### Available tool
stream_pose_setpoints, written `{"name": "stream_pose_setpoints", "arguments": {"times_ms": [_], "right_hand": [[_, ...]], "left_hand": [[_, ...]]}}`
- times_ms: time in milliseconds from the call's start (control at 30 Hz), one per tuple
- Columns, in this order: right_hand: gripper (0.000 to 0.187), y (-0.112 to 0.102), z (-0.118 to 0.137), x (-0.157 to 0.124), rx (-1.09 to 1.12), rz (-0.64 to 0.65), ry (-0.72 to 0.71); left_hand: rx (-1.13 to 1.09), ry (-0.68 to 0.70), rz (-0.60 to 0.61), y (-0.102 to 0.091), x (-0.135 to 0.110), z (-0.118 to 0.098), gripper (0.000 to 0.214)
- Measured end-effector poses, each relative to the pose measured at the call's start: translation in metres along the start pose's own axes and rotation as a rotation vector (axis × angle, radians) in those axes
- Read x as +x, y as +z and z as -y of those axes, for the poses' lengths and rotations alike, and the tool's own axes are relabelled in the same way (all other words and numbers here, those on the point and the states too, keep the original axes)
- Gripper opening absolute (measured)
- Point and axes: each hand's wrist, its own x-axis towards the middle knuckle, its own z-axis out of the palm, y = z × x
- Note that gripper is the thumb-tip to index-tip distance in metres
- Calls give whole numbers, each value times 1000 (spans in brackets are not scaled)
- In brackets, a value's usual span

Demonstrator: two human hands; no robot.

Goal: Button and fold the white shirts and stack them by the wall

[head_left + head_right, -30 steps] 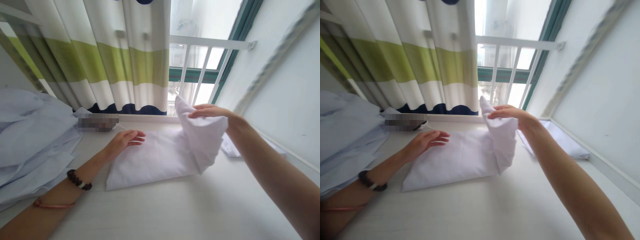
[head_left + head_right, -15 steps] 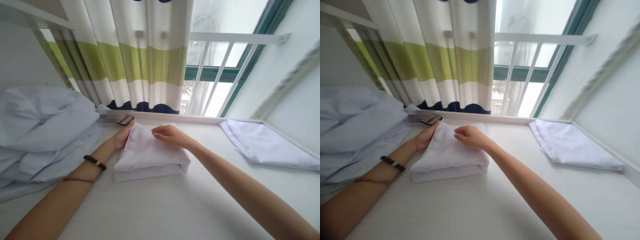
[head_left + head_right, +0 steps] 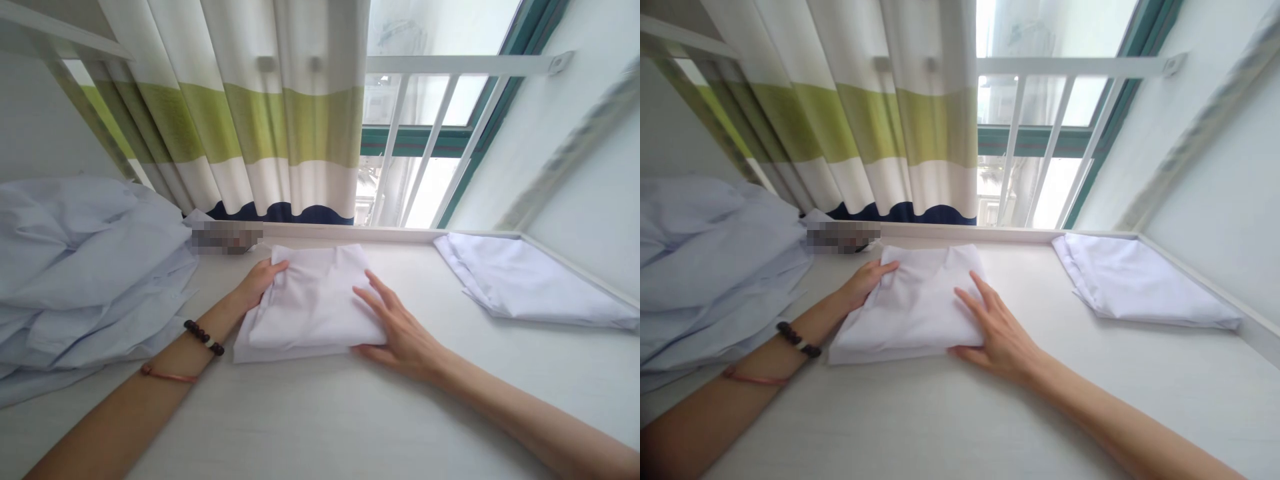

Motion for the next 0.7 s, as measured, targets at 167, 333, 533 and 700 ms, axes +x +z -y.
{"name": "stream_pose_setpoints", "arguments": {"times_ms": [167,333,533,700], "right_hand": [[71,6,-30,-17,207,-207,279],[58,4,-28,-15,179,-259,249],[54,5,-22,-21,63,-233,166],[57,4,-20,-21,0,-236,142]], "left_hand": [[-55,161,-70,17,7,8,47],[234,259,-248,6,13,4,40],[650,212,20,1,8,-8,44],[754,481,-71,8,10,-4,34]]}}
